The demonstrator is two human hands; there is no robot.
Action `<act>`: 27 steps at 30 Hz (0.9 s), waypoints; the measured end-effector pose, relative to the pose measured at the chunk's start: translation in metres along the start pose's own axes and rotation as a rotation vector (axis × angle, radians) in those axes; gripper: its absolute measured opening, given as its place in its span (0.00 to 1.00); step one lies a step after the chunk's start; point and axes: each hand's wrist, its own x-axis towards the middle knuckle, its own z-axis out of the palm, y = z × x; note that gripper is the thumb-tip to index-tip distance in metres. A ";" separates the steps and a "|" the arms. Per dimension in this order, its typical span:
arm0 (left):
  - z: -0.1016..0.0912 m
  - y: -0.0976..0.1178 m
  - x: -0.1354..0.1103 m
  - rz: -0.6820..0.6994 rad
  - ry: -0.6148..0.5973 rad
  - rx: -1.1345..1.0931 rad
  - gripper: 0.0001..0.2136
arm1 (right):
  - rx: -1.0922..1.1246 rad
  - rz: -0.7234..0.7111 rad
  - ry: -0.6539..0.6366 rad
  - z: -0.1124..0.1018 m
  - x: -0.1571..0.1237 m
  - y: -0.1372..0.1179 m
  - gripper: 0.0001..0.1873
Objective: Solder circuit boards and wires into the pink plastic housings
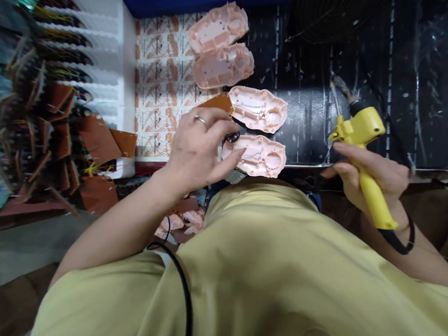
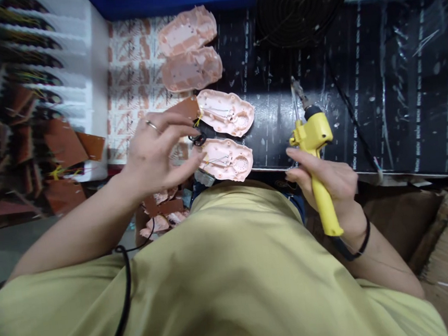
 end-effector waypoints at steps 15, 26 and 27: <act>-0.003 -0.038 0.010 -0.240 -0.338 -0.137 0.48 | 0.143 -0.422 -0.400 0.062 0.059 -0.008 0.32; 0.024 0.003 -0.008 -0.083 -0.299 0.000 0.50 | 0.131 -0.322 -0.338 0.067 0.054 -0.005 0.31; 0.023 0.001 -0.003 -0.081 -0.323 0.012 0.51 | 0.132 -0.307 -0.329 0.066 0.053 -0.004 0.32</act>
